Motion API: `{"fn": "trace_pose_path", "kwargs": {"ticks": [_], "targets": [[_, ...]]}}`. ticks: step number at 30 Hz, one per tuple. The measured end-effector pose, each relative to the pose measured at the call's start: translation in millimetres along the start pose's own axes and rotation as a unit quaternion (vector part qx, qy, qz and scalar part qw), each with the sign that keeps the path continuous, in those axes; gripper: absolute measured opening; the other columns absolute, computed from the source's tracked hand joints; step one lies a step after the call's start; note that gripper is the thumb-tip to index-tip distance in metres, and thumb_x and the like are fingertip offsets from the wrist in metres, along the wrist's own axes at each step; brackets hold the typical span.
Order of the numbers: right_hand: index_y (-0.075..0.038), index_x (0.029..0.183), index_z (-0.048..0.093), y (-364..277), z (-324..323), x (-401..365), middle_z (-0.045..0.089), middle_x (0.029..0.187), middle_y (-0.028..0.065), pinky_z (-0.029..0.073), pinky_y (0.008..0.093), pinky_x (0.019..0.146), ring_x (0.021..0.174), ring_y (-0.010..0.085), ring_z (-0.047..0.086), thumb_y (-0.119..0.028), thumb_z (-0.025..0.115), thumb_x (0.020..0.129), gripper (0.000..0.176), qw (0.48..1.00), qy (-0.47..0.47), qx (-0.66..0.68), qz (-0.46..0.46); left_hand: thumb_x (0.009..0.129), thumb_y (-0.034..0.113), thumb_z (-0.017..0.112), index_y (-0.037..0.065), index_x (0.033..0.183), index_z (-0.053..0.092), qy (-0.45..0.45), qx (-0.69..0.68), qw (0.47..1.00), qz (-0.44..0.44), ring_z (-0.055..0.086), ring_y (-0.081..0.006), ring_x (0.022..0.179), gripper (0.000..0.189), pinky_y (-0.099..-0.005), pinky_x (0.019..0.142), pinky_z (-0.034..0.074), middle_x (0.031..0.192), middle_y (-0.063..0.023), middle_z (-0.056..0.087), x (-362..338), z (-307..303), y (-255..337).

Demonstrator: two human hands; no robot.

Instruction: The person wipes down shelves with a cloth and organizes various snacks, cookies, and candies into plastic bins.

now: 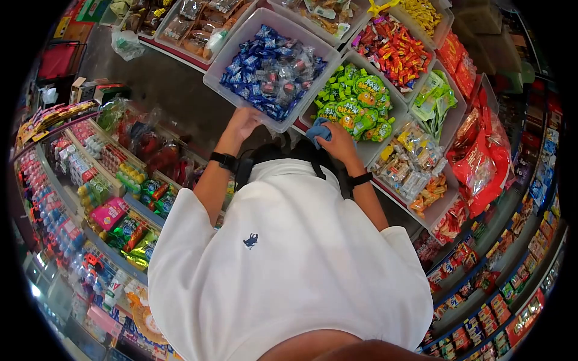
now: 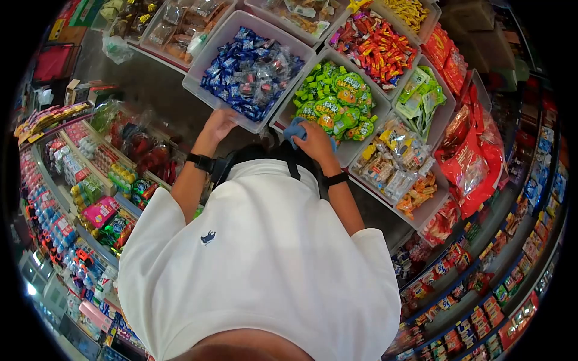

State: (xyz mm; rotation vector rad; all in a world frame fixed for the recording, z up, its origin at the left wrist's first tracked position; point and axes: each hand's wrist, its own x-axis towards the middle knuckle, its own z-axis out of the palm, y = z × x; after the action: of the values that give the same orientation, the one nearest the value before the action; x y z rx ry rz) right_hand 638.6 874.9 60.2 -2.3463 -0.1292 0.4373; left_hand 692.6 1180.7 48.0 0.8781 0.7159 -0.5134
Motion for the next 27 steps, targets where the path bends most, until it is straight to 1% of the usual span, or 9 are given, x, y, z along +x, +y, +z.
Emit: {"fn": "trace_pose_path", "kwargs": {"ticks": [4,6,7,10,16,20,23,26,27], "targets": [[-0.005,0.105,0.063,6,-1,1,0.063,0.098,0.0176,0.048,0.0413,0.080,0.091,0.0355,0.060,-0.028,0.073,0.074,0.039,0.999,0.000,0.036,-0.019,0.076,-0.011,0.049,0.003,0.123,0.043,0.018,-0.002,0.999,-0.035,0.061,-0.0309,0.088,0.049,-0.0474,0.077,0.055,0.101,-0.0144,0.055,-23,-38,-14],[-0.005,0.104,0.063,8,-8,6,0.063,0.095,0.0178,0.048,0.0414,0.078,0.089,0.0357,0.061,-0.027,0.072,0.075,0.038,0.998,-0.030,0.052,-0.018,0.077,-0.013,0.047,0.015,0.144,0.022,0.048,-0.020,0.999,-0.017,0.060,-0.0339,0.090,0.077,-0.0532,0.081,0.055,0.107,-0.0178,0.052,-66,-23,-11],[-0.005,0.103,0.063,6,-12,8,0.064,0.091,0.0180,0.049,0.0415,0.077,0.088,0.0358,0.061,-0.026,0.071,0.075,0.036,0.996,-0.056,0.065,-0.015,0.078,-0.014,0.046,0.028,0.150,-0.002,0.055,-0.036,0.997,-0.036,0.060,-0.0387,0.094,0.096,-0.0597,0.084,0.052,0.110,-0.0201,0.050,-66,-50,-23],[-0.005,0.101,0.063,-9,-25,16,0.063,0.084,0.0177,0.049,0.0412,0.074,0.084,0.0359,0.061,-0.024,0.069,0.076,0.032,0.996,-0.040,0.065,-0.033,0.078,-0.014,0.046,0.029,0.150,-0.007,0.093,-0.078,0.991,-0.055,0.058,-0.0437,0.101,0.099,-0.0625,0.088,0.050,0.108,-0.0209,0.050,-97,-78,-33],[-0.006,0.113,0.058,-76,-27,46,0.059,0.104,0.0186,0.048,0.0411,0.080,0.092,0.0365,0.059,-0.018,0.068,0.078,0.038,0.984,0.096,0.112,-0.104,0.077,-0.014,0.046,0.028,0.150,-0.006,0.145,-0.103,0.984,-0.006,0.056,-0.0489,0.104,0.099,-0.0640,0.094,0.045,0.105,-0.0225,0.051,-136,-120,-45],[-0.005,0.111,0.056,-108,15,87,0.056,0.098,0.0187,0.047,0.0438,0.081,0.093,0.0392,0.056,-0.011,0.066,0.079,0.035,0.970,0.112,0.113,-0.182,0.077,-0.014,0.047,0.028,0.151,-0.004,0.142,-0.099,0.985,-0.005,0.057,-0.0471,0.102,0.099,-0.0623,0.093,0.046,0.099,-0.0210,0.053,-144,-152,-42],[-0.005,0.110,0.055,-100,69,120,0.055,0.096,0.0201,0.046,0.0456,0.079,0.092,0.0414,0.056,-0.009,0.064,0.078,0.033,0.985,0.058,0.102,-0.130,0.077,-0.013,0.047,0.028,0.151,0.001,0.170,-0.114,0.979,-0.019,0.058,-0.0445,0.102,0.097,-0.0600,0.093,0.048,0.091,-0.0177,0.053,-142,-176,-39],[-0.006,0.112,0.056,-98,105,141,0.055,0.098,0.0218,0.046,0.0458,0.080,0.094,0.0426,0.056,-0.007,0.062,0.079,0.034,0.989,0.068,0.125,-0.049,0.077,-0.013,0.048,0.028,0.151,0.003,0.143,-0.149,0.978,0.004,0.059,-0.0422,0.102,0.095,-0.0571,0.092,0.049,0.102,-0.0203,0.054,-129,-221,-48],[-0.006,0.112,0.056,-90,114,149,0.055,0.098,0.0218,0.046,0.0458,0.080,0.094,0.0426,0.056,-0.007,0.062,0.079,0.034,0.990,0.062,0.118,-0.044,0.077,-0.013,0.047,0.029,0.151,0.003,0.157,-0.122,0.980,-0.005,0.059,-0.0430,0.104,0.096,-0.0568,0.092,0.049,0.115,-0.0230,0.050,-126,-226,-43]]}}
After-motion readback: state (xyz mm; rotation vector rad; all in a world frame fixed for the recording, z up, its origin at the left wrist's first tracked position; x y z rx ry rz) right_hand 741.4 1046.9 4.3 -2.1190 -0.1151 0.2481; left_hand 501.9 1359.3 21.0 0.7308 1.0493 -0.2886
